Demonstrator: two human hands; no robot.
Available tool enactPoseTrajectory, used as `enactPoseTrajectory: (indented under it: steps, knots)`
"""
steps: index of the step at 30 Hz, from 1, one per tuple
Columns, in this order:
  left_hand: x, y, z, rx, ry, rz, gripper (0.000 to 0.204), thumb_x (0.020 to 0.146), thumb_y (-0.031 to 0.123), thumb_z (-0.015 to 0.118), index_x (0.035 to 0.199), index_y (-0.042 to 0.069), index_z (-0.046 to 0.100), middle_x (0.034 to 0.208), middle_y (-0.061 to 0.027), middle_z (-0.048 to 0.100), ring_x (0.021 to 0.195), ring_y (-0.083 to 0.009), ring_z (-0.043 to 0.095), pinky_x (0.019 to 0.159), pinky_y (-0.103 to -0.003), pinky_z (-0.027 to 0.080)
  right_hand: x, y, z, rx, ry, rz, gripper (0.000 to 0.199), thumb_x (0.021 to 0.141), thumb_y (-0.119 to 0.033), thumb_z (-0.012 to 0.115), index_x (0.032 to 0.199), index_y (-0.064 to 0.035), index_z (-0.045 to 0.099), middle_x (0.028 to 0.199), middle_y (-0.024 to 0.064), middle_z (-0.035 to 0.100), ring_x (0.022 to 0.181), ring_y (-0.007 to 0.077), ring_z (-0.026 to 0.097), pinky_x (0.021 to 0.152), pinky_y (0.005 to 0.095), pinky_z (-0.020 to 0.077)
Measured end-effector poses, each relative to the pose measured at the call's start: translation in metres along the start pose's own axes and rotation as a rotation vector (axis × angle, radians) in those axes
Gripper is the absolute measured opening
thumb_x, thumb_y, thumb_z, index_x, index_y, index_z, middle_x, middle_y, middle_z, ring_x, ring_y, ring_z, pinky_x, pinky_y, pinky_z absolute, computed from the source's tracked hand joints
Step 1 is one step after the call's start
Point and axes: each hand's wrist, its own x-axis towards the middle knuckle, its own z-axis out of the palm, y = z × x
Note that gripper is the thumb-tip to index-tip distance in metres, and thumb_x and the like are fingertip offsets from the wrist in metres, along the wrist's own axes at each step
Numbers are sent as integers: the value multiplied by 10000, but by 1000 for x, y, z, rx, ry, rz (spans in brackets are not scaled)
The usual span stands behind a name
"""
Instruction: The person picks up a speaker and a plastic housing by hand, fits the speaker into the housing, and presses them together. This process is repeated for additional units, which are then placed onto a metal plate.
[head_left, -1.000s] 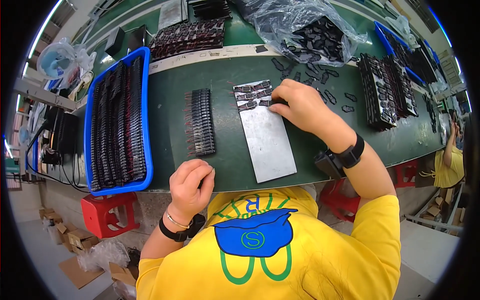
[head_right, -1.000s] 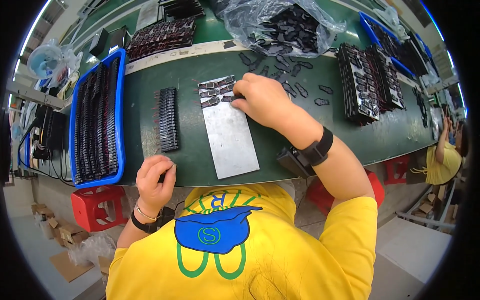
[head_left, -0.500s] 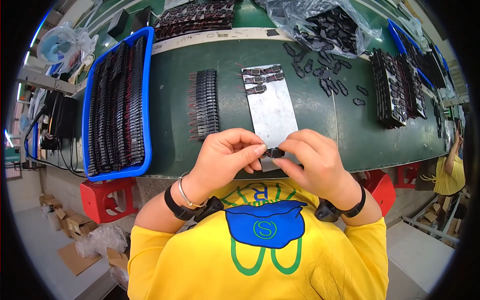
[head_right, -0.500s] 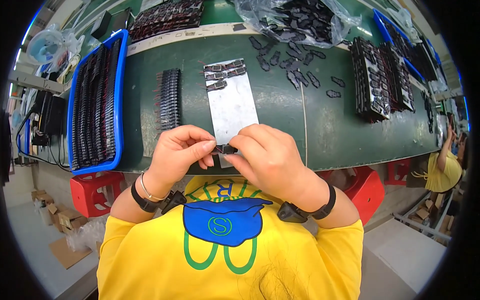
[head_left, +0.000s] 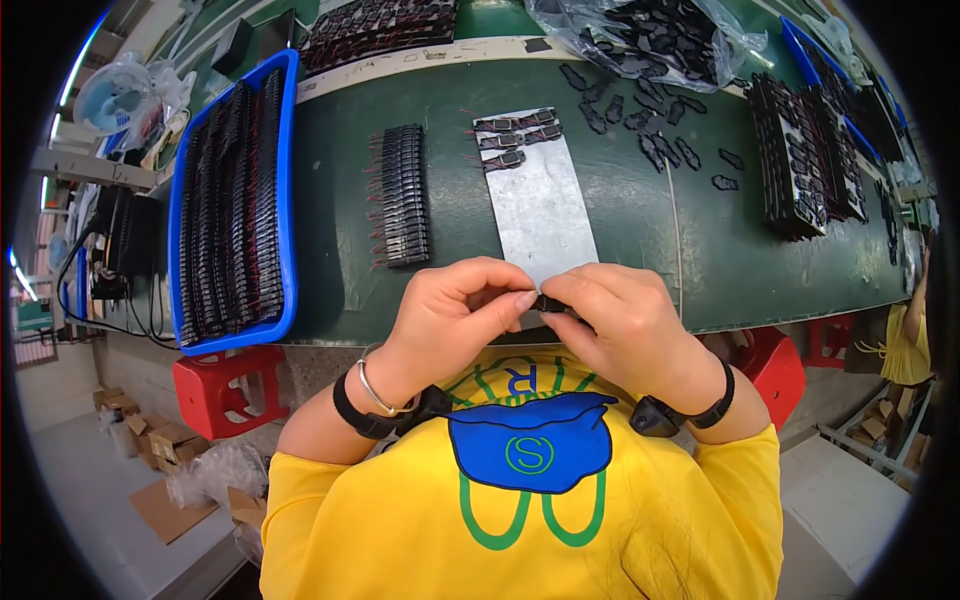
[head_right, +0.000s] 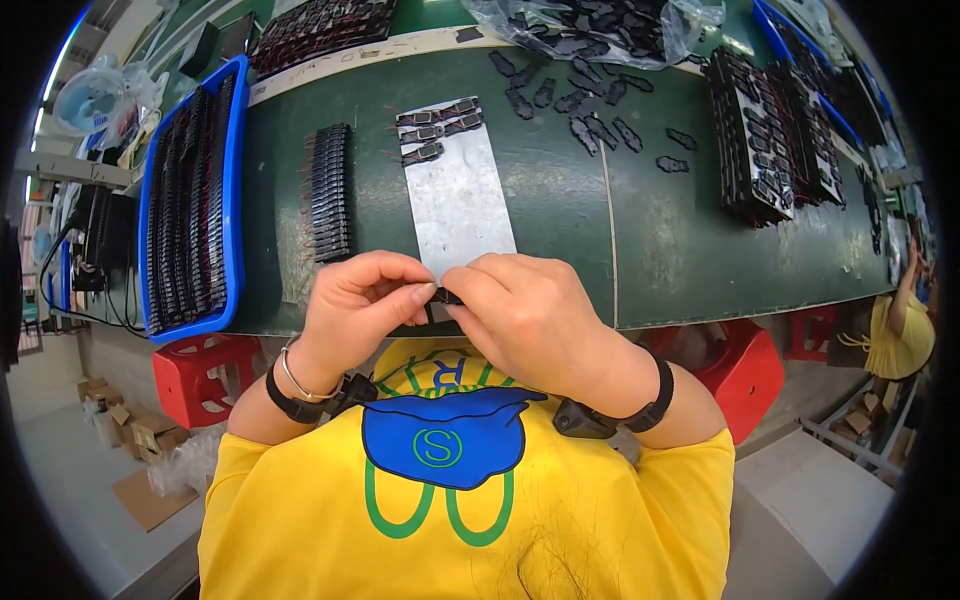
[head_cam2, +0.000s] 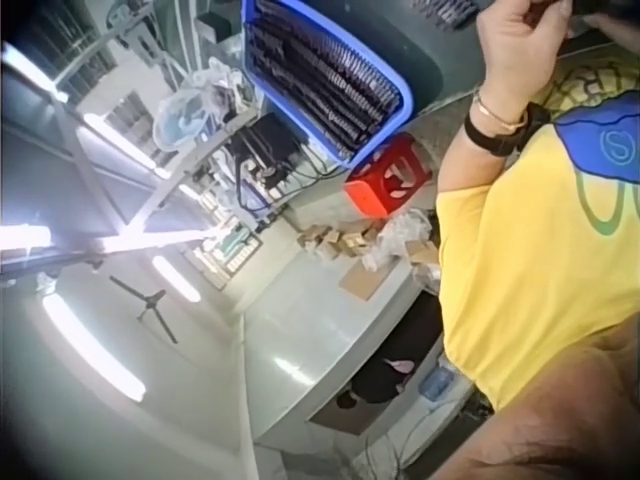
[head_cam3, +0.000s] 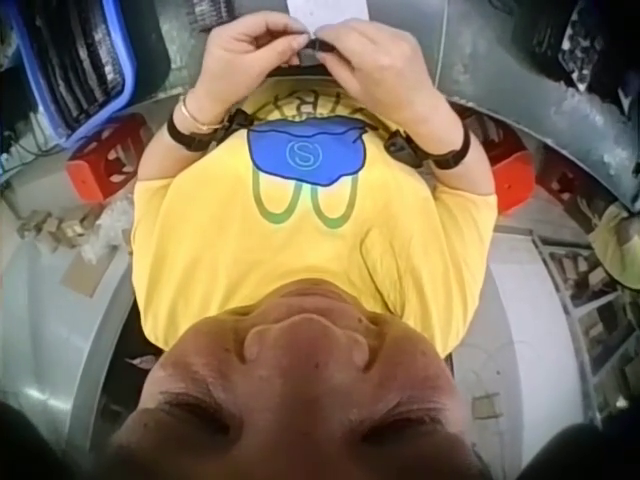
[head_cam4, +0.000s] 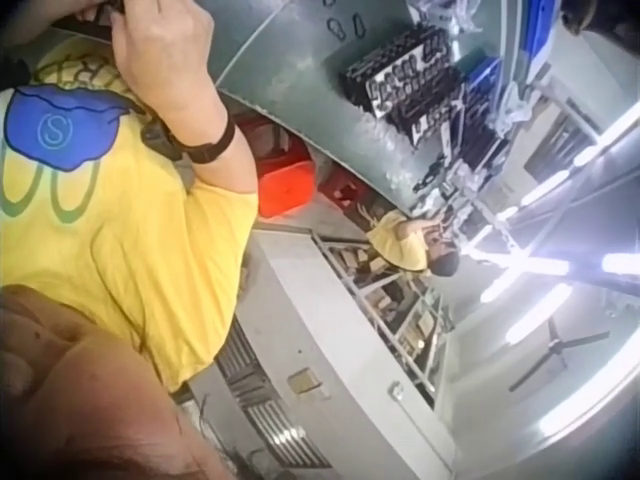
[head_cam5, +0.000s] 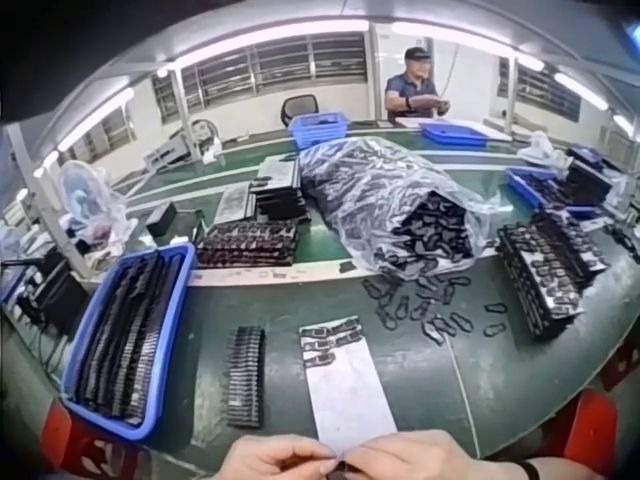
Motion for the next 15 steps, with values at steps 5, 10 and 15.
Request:
enactPoseTrajectory:
  steps: [5,10,15]
  knots:
    - [4,-2,2,510,-22,357,131,801,-44,674,926,-7,669,870,-90,693,765,-152,683,668,-237,543,-6,0,-2,-7,-53,108,288,690,-28,743,945,-18,609,814,128,662,687,303,654,578,357,523]
    - [7,-2,-2,619,-26,611,190,745,-62,702,919,11,679,915,-126,701,804,-207,693,705,-263,545,-5,-2,0,16,32,99,256,719,-48,719,949,-33,607,771,113,646,668,294,646,575,348,518]
    - [5,0,-5,570,-37,567,170,762,-12,708,925,32,692,913,-104,698,853,-227,687,727,-281,550,-5,0,-2,54,36,65,288,718,-32,736,983,-18,622,850,133,677,720,289,675,604,341,537]
